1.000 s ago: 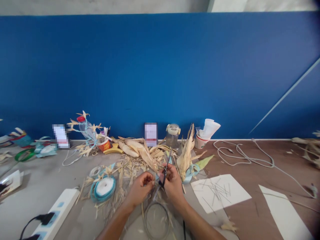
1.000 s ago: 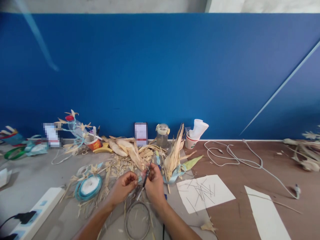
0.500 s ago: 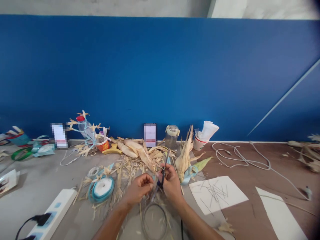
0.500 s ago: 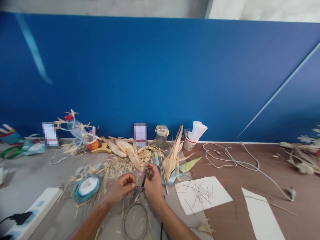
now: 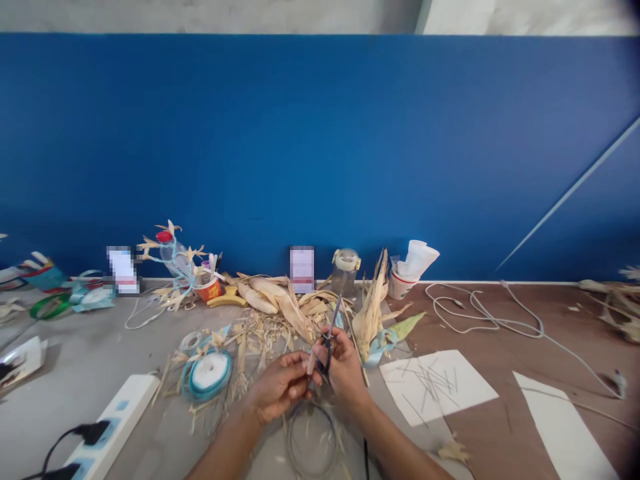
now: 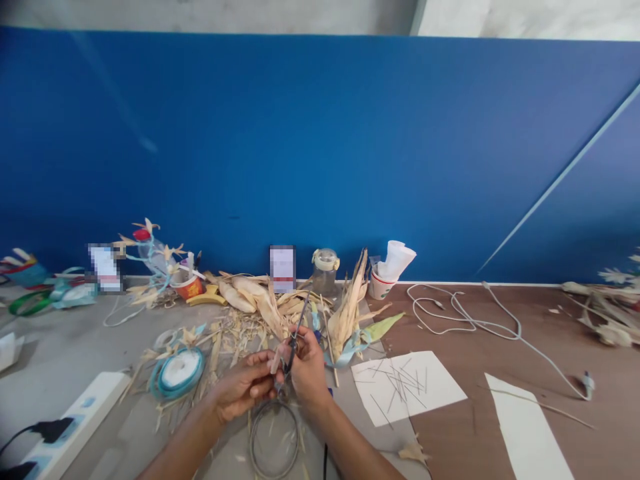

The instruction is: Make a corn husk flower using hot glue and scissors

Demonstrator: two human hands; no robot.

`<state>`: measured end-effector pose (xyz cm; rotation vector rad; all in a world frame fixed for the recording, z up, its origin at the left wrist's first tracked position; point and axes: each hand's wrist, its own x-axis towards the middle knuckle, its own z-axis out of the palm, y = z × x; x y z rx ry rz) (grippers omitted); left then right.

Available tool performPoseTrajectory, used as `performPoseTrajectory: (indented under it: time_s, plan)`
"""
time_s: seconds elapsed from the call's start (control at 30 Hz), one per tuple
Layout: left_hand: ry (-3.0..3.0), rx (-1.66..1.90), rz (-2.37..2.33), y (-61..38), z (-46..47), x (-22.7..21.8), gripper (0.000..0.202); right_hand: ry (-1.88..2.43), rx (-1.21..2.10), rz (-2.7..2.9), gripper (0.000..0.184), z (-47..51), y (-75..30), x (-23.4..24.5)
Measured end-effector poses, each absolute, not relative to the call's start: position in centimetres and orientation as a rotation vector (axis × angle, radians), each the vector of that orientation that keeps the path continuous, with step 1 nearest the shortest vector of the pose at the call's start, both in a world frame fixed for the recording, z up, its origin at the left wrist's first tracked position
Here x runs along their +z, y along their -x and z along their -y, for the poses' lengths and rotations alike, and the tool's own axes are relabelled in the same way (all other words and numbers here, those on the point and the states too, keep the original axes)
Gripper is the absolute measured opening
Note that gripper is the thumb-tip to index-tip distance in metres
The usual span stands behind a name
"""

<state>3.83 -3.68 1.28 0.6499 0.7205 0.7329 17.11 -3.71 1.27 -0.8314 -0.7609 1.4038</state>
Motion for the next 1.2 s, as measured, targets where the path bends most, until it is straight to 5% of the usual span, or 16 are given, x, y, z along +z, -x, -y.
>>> performPoseTrajectory:
  time_s: [0.73,1.2]
  plan:
    - [-0.599,1.089,-0.784,-3.3,2.8,1.7,0.030,0.974,1.148,1.060,0.036,4.5,-16.0,-1.4]
    - [-0.628,0.985,-0.797,-4.0,3.4,2.2,0.030,1.061,0.970,1.130,0.031,4.5,-15.6,-1.6]
